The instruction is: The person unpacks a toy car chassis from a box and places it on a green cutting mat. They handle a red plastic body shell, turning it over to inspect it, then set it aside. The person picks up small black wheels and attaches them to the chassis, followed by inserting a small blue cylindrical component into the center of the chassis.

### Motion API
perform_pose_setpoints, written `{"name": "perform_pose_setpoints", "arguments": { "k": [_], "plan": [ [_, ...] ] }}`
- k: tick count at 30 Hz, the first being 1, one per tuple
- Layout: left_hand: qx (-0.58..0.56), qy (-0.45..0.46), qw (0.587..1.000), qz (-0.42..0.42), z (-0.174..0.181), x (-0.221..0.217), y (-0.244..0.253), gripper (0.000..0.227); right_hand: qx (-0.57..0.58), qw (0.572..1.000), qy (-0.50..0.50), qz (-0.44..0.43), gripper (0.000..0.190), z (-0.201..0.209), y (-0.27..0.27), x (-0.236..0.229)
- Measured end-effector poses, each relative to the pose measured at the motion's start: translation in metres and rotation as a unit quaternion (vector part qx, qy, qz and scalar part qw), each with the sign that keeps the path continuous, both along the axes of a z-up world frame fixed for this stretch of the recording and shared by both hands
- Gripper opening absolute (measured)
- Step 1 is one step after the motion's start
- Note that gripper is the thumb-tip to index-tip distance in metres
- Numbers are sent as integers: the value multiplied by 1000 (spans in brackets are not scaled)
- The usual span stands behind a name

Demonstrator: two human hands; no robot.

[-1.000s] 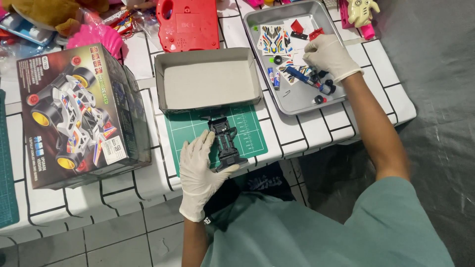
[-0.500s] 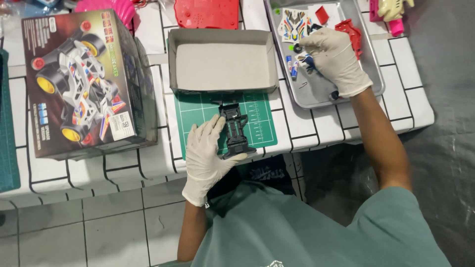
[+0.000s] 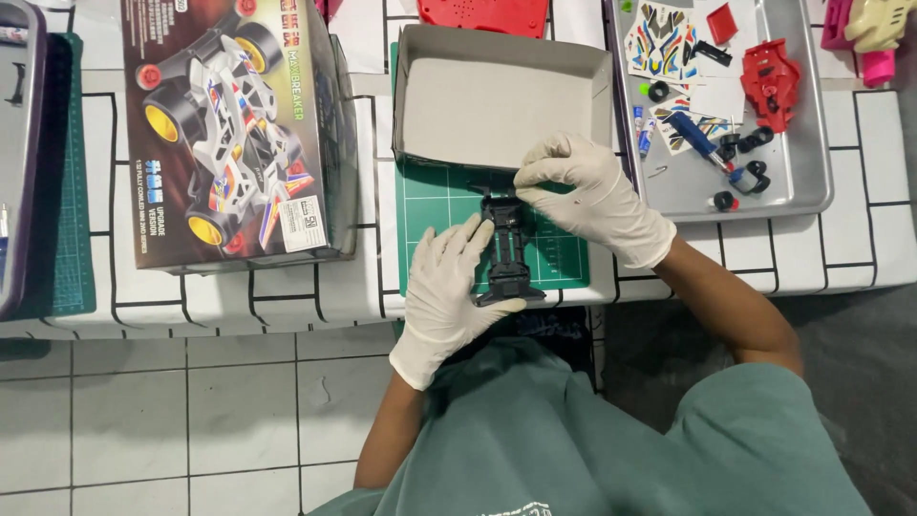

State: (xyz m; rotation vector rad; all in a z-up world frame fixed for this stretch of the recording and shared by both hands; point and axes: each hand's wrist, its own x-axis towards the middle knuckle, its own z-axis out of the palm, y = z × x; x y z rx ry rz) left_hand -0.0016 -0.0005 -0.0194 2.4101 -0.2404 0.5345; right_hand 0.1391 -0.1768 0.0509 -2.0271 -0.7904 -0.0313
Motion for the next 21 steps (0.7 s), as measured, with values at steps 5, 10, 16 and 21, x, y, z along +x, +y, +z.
{"name": "perform_pose_setpoints", "arguments": {
  "k": [5,10,16,21],
  "plan": [
    [-10,-9,1000,6,2,0,-2,122,-95,990,-94,43,15,-13,2,-5],
    [-29,-4,1000,-3,-1,-2,0,127,-111,988,-70,79,16,-21,7,-5],
    [-42,-3,999,-19,0,0,1,129,-178,974,-83,111,15,-37,3,5],
    [-44,-5,999,-21,-1,1,1,129,-146,985,-57,77,28,-49,-1,11]
  ]
}}
